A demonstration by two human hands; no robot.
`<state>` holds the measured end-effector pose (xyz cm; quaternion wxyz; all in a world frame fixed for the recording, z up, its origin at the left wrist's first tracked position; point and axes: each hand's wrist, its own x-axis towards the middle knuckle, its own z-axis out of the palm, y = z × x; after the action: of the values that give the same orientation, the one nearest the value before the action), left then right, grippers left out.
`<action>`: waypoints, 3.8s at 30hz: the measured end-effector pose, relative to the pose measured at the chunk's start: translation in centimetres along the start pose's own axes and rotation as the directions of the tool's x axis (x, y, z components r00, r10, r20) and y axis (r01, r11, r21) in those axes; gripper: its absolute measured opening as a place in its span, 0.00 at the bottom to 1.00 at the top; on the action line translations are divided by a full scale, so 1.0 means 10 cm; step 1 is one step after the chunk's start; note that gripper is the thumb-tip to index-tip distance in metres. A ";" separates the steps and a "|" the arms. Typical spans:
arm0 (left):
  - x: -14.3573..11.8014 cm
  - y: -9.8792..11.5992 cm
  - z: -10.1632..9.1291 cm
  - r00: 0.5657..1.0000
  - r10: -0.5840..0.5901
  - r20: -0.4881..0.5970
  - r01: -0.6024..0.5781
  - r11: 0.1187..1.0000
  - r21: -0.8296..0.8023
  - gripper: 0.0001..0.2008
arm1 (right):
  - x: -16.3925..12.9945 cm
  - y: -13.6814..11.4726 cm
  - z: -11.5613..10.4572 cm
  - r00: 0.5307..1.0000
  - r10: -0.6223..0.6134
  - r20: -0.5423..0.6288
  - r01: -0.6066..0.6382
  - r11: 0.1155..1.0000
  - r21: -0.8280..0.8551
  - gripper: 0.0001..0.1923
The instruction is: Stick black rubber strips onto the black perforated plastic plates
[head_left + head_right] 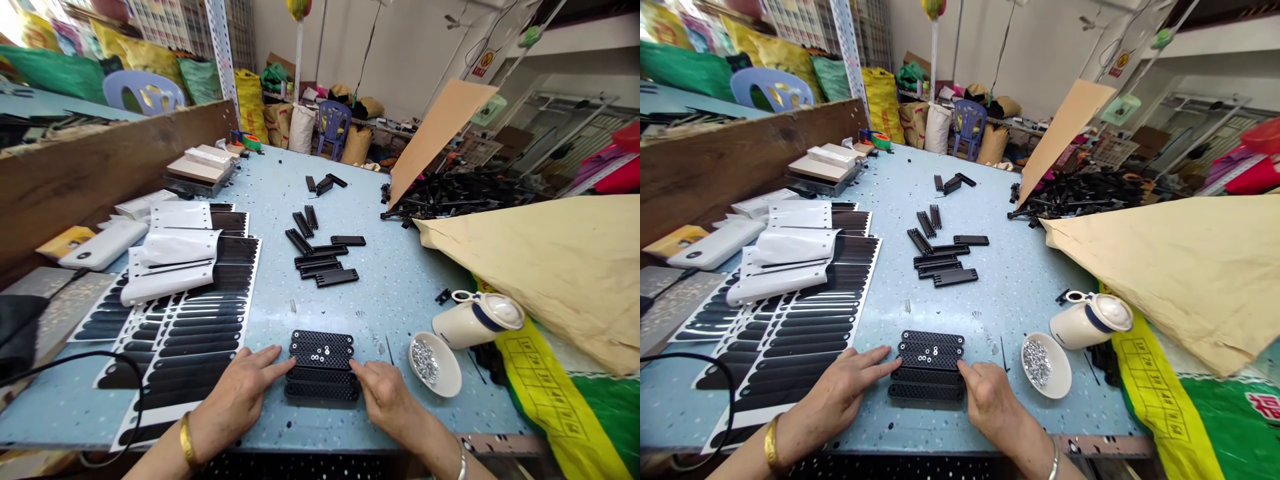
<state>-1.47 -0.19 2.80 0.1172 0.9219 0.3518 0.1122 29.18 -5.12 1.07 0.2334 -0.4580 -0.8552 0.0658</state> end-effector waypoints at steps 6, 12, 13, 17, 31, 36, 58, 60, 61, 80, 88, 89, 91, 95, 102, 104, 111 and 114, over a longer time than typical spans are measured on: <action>0.06 0.01 -0.06 0.997 -0.061 0.041 0.064 0.994 -0.089 0.32 | 0.01 0.03 0.01 1.000 0.012 0.000 -0.012 0.999 0.042 0.19; 0.00 -0.01 0.04 0.986 -0.102 -0.132 0.089 0.991 -0.096 0.26 | 0.02 0.03 0.01 1.000 0.010 -0.007 -0.010 1.000 0.010 0.19; -0.02 -0.01 0.08 0.984 -0.089 -0.154 0.079 0.994 -0.072 0.26 | 0.02 0.02 0.01 1.000 0.013 -0.002 -0.013 1.000 0.011 0.19; -0.08 -0.02 0.27 0.984 -0.045 -0.173 0.053 0.998 0.039 0.33 | 0.01 0.01 0.00 1.000 0.024 0.014 -0.024 1.000 0.011 0.19; -0.01 0.07 0.19 0.999 -0.013 0.050 0.001 0.973 0.231 0.33 | 0.01 0.00 0.00 0.999 0.035 0.025 -0.035 0.999 -0.008 0.19; 0.18 0.04 -0.13 0.969 0.112 0.218 -0.159 0.965 0.210 0.27 | 0.03 0.00 -0.02 0.999 0.013 0.032 -0.012 0.999 -0.038 0.19; 0.22 0.09 -0.14 0.999 0.047 -0.015 -0.045 0.996 0.078 0.21 | 0.29 -0.12 -0.04 0.979 0.202 -0.037 -0.196 0.973 0.124 0.13; 0.33 0.20 -0.10 0.999 0.024 -0.037 -0.022 0.998 0.058 0.13 | 0.40 -0.21 0.00 0.984 0.179 -0.018 -0.177 0.981 0.079 0.11; 0.39 0.26 -0.07 0.999 0.009 -0.036 -0.007 0.999 0.045 0.11 | 0.44 -0.26 0.03 0.986 0.169 -0.005 -0.168 0.984 0.055 0.11; 0.25 0.37 0.10 0.998 -0.056 -0.020 0.054 0.993 -0.103 0.12 | 0.37 -0.45 0.12 0.970 0.238 0.045 -0.242 0.965 0.101 0.04; 0.45 0.34 -0.04 0.997 -0.076 -0.034 0.072 0.991 -0.113 0.07 | 0.55 -0.35 0.04 0.967 0.252 0.025 -0.253 0.960 0.122 0.06; 0.46 0.32 -0.05 0.997 -0.076 -0.027 0.073 0.992 -0.107 0.07 | 0.56 -0.35 0.03 0.970 0.236 0.051 -0.240 0.965 0.108 0.07; 0.48 0.29 -0.06 0.996 -0.086 -0.020 0.084 0.992 -0.094 0.07 | 0.53 -0.36 0.02 0.973 0.206 0.108 -0.214 0.974 0.077 0.08; 0.54 0.27 -0.04 0.997 -0.081 0.008 0.081 0.995 -0.061 0.09 | 0.38 -0.44 -0.01 0.971 0.149 0.184 -0.149 0.989 -0.014 0.10; 0.75 0.35 0.07 0.997 -0.057 0.053 0.057 0.998 0.013 0.10 | 0.39 -0.45 -0.10 0.966 0.162 0.203 -0.164 0.986 -0.009 0.10; 0.79 0.34 0.10 0.997 -0.047 0.064 0.046 0.999 0.011 0.11 | 0.48 -0.40 -0.06 0.961 0.218 0.170 -0.218 0.976 -0.018 0.09; 0.85 0.33 0.16 0.992 -0.069 0.106 0.071 0.997 -0.018 0.10 | 0.79 -0.26 0.12 0.940 0.268 0.212 -0.255 0.963 -0.084 0.09; 0.88 0.33 0.16 0.989 -0.069 0.131 0.074 0.997 -0.035 0.09 | 0.84 -0.26 0.10 0.933 0.253 0.256 -0.239 0.967 -0.085 0.10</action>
<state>7.44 3.17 3.38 0.1618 0.9116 0.3739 0.0548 22.82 0.32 3.92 0.0951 -0.5546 -0.8159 0.1328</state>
